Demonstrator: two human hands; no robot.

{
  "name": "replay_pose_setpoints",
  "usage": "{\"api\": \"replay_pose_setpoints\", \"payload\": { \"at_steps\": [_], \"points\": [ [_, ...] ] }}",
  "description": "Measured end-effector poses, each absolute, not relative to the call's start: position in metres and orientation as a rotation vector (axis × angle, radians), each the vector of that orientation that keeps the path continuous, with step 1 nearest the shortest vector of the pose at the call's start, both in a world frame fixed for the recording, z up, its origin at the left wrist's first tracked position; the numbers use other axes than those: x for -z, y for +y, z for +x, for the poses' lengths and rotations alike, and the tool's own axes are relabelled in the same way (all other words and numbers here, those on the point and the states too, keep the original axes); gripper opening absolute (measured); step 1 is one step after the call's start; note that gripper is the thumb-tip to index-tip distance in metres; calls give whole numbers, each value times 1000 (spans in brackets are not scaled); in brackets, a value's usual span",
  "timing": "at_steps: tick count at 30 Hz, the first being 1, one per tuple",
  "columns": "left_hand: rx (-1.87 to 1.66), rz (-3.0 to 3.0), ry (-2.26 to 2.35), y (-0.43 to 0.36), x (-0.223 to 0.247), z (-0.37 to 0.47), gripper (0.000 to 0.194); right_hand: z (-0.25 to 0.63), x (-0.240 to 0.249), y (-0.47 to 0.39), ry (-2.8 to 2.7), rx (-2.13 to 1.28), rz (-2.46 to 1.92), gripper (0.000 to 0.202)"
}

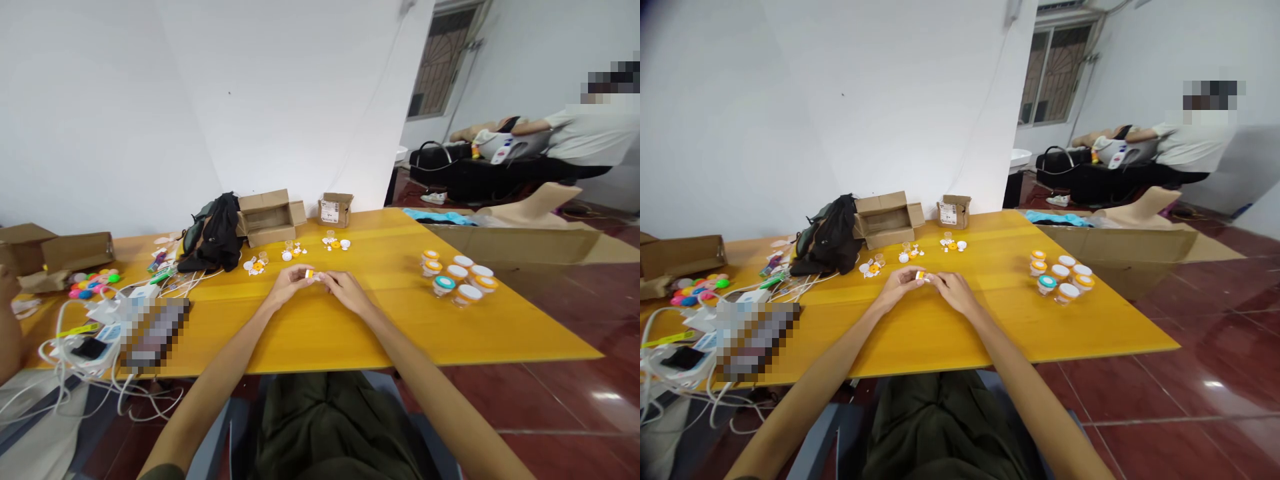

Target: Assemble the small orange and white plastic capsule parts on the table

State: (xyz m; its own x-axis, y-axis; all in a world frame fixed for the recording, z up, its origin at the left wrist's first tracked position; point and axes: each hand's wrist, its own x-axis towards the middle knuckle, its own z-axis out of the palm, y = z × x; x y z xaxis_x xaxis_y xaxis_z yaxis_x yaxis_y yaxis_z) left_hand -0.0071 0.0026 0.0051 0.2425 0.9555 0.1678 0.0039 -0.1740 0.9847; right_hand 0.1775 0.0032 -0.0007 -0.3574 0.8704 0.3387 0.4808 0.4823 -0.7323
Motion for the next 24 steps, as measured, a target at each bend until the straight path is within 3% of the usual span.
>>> {"api": "replay_pose_setpoints", "payload": {
  "at_steps": [9, 24],
  "points": [
    [-1108, 1462, 934, 0, -9, -6, 42, 176, 7, 8, -1904, -816, -1142, 61],
    [-1155, 1406, 994, 2, -7, -7, 45, 172, 8, 8, -1792, -895, -840, 27]
  ]
}}
